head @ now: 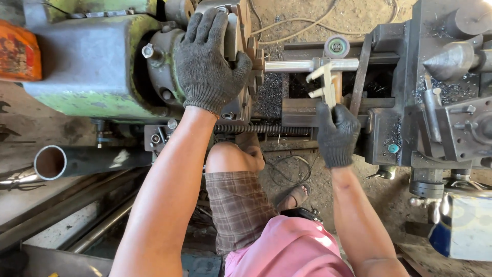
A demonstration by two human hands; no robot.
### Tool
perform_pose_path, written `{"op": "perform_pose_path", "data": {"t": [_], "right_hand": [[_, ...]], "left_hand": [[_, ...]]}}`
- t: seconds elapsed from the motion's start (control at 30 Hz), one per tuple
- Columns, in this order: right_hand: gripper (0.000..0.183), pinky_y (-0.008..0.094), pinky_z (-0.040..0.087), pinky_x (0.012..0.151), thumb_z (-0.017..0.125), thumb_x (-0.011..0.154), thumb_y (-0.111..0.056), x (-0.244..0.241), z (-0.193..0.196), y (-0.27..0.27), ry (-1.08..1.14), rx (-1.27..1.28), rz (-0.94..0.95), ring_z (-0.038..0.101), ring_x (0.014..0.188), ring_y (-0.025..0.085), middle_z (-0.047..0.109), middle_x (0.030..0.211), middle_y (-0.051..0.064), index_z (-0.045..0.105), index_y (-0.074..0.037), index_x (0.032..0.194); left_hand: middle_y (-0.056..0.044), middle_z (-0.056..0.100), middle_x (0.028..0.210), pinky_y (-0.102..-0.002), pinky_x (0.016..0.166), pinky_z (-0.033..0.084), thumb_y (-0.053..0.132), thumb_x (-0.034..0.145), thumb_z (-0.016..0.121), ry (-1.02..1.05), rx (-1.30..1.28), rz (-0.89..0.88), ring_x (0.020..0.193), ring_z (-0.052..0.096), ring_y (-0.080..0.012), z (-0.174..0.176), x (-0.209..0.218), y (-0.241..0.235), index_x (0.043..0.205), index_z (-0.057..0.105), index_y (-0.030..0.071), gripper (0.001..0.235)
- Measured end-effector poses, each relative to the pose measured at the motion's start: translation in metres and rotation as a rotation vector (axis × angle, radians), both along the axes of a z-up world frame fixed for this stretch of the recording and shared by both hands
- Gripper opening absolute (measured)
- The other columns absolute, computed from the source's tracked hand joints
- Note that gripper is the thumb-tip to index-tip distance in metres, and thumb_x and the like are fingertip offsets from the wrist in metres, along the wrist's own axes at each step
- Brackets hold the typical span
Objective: Grinding a rotating metal rod on a lathe using an angle grinder, followed by filing and measuring with a caliper.
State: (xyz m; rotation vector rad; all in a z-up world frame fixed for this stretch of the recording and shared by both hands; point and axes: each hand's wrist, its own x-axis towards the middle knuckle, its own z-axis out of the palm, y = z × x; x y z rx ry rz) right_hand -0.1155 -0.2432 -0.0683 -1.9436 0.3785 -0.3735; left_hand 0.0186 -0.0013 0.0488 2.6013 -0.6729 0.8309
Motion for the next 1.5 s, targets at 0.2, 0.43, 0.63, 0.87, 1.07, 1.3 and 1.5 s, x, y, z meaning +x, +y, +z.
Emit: {"op": "perform_pose_path", "data": {"t": [0.2,0.43,0.63,0.87,1.07,1.3,1.5], "right_hand": [[0.026,0.022,0.041,0.040,0.055,0.106,-0.025,0.012,0.041,0.029,0.078,0.434,0.019,0.049,0.045,0.008,0.057,0.063,0.000,0.062,-0.009,0.087],[0.055,0.024,0.049,0.052,0.067,0.087,-0.040,0.016,0.032,0.029,0.166,1.135,0.012,0.056,0.059,0.010,0.064,0.078,0.003,0.064,0.003,0.122],[0.040,0.026,0.043,0.049,0.060,0.089,-0.028,0.026,0.029,0.031,0.260,1.183,-0.093,0.050,0.056,0.013,0.060,0.071,0.004,0.069,-0.001,0.116],[0.042,0.022,0.044,0.052,0.060,0.094,-0.037,0.014,0.046,0.030,0.108,1.249,0.092,0.051,0.057,0.009,0.060,0.073,0.001,0.069,0.000,0.111],[0.040,0.027,0.044,0.052,0.056,0.099,-0.029,0.019,0.037,0.042,0.070,1.086,0.284,0.057,0.061,0.019,0.065,0.075,0.014,0.072,0.008,0.104],[0.025,0.024,0.047,0.049,0.056,0.095,-0.020,0.026,0.063,0.048,0.072,1.056,0.345,0.059,0.062,0.014,0.065,0.080,0.009,0.070,0.000,0.093],[0.023,0.022,0.054,0.054,0.062,0.098,-0.021,0.016,0.036,0.000,-0.110,1.150,0.172,0.065,0.070,0.012,0.072,0.102,0.015,0.066,0.001,0.106]], "left_hand": [[-0.017,0.062,0.140,-0.057,0.105,0.051,0.030,0.083,0.071,0.031,-0.009,0.039,0.132,0.056,-0.0417,-0.007,0.001,0.003,0.135,0.063,0.005,0.059],[-0.016,0.062,0.141,-0.059,0.104,0.050,0.031,0.084,0.072,0.037,0.009,0.035,0.132,0.058,-0.0411,-0.004,-0.002,0.003,0.137,0.062,0.004,0.060],[-0.016,0.063,0.138,-0.058,0.104,0.050,0.030,0.082,0.071,0.029,-0.005,0.032,0.130,0.057,-0.0428,-0.008,0.000,0.003,0.133,0.065,0.003,0.058],[-0.016,0.062,0.143,-0.062,0.111,0.041,0.061,0.103,0.050,0.077,0.101,0.128,0.136,0.054,-0.0405,-0.007,-0.007,0.001,0.142,0.058,0.012,0.063],[-0.015,0.066,0.140,-0.067,0.112,0.034,0.046,0.105,0.049,-0.030,0.173,-0.203,0.135,0.055,-0.0375,-0.011,-0.001,0.007,0.133,0.062,0.008,0.049],[-0.006,0.058,0.153,-0.058,0.122,0.021,0.036,0.094,0.059,0.157,0.450,-0.213,0.146,0.045,-0.0346,-0.019,0.007,0.006,0.119,0.069,0.018,0.033],[-0.016,0.068,0.134,-0.057,0.108,0.042,0.022,0.103,0.059,-0.084,0.142,-0.249,0.123,0.064,-0.0393,-0.011,-0.002,0.006,0.101,0.067,0.005,0.019]]}}
